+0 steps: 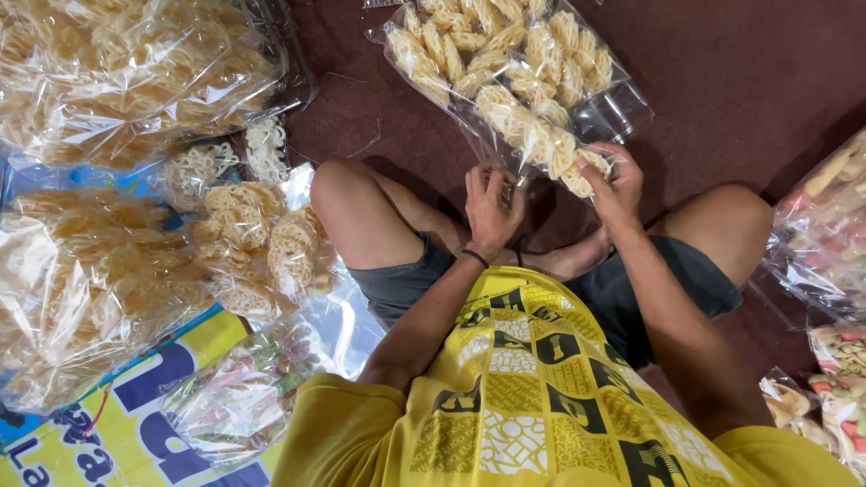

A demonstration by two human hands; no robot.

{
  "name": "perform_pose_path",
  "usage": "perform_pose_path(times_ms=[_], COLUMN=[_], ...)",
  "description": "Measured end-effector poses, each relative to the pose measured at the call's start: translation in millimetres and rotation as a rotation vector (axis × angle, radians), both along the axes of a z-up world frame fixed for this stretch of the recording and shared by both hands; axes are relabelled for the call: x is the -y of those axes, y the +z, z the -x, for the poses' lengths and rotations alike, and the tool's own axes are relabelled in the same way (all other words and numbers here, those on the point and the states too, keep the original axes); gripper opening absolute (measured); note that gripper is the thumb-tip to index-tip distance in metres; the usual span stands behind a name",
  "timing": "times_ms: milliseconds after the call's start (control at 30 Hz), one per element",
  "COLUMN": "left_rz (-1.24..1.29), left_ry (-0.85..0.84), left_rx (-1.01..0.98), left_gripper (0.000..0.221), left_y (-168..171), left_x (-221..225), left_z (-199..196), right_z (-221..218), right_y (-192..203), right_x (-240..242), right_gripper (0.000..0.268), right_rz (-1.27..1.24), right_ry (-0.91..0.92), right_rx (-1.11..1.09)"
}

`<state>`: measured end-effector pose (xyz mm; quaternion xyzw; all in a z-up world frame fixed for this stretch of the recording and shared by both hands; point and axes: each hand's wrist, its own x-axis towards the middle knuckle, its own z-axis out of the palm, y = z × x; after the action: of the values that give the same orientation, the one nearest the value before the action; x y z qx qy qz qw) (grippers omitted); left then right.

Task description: Packing individual snacks into clear plastic bags while sitting on the floor.

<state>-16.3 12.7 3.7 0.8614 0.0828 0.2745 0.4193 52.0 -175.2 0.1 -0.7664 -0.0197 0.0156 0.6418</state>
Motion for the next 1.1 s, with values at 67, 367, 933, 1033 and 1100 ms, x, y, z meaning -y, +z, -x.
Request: perform_pose_path(times_ms=[67, 367, 933, 1033, 1100], left_rz=[0.171, 0.684, 1.150, 1.115, 1.118], left_ry=[0.039, 0.132, 0.111, 0.077, 0.034], left_rx=[-0.087, -0.593, -0.421, -0.424, -0.467], left_gripper=[0.038, 0.049, 0.030, 0.030, 0.029], left_y=[-21.2, -60.0, -148.9, -149.4, -162.4], left_x=[2.2, -8.4, 0.5, -10.5, -16.4], left_z=[3.5, -6.6, 0.6, -13.0, -15.1], right_z=[4.2, -5.0, -50.0, -61.8, -50.8], right_y=[-6.8, -82.9, -92.4, -102.4, -46.7], right_x=[-6.7, -31.2, -105.0, -113.0, -115.0], right_gripper=[0.040, 0.047, 0.034, 0.034, 0.036], right_rz=[0.033, 0.262, 0.400, 0.384, 0.319], right_ry=[0.049, 0.214, 0.057, 0.021, 0.065], right_rx=[0.021, 0.319, 0.651, 0.615, 0.597])
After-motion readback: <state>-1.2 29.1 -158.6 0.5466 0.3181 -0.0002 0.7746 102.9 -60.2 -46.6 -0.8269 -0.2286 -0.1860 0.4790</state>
